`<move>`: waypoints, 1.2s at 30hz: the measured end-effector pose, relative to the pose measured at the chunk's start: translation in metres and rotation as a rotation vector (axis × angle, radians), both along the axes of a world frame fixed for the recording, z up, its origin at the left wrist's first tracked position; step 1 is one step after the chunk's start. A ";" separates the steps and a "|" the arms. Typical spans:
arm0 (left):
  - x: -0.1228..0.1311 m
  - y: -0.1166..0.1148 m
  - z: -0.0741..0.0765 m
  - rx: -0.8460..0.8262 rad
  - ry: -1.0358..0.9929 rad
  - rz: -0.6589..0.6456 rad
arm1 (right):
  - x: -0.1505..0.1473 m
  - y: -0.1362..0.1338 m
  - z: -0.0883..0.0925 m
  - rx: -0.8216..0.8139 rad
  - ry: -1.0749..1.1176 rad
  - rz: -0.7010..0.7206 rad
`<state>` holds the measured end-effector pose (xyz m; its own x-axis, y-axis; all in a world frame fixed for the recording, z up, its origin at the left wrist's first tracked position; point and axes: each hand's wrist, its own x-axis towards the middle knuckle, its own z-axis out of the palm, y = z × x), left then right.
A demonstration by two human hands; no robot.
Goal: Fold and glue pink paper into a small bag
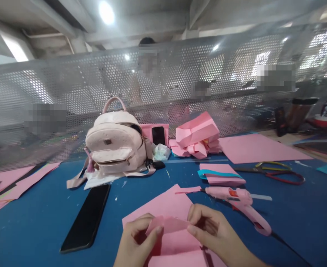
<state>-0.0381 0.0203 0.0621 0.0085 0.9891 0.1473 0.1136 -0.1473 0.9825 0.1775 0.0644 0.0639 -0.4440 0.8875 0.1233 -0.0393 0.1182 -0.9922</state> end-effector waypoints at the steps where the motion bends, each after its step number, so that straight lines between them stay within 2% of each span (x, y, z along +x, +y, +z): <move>1: 0.000 0.000 -0.001 -0.005 -0.002 0.003 | 0.000 0.000 0.000 -0.005 0.004 -0.002; 7: -0.002 0.000 0.001 -0.043 -0.010 -0.004 | 0.000 0.001 0.000 -0.045 0.054 0.019; 16: -0.004 0.000 0.007 -0.041 0.014 -0.029 | 0.001 0.002 -0.001 -0.080 0.012 0.015; 23: -0.002 -0.001 0.006 -0.076 -0.017 0.001 | 0.002 -0.001 0.007 -0.035 -0.014 -0.060; 28: -0.001 0.000 0.001 -0.015 -0.088 0.036 | 0.002 -0.005 0.011 0.138 -0.021 -0.176; 31: -0.009 0.002 0.008 0.121 -0.101 0.089 | 0.002 -0.010 0.012 0.228 -0.065 -0.168; 33: -0.017 0.004 0.019 0.202 -0.054 0.105 | 0.004 -0.016 0.015 0.291 -0.101 -0.182; 36: -0.031 0.008 0.037 0.288 -0.011 0.220 | 0.017 -0.031 0.027 0.416 -0.153 -0.185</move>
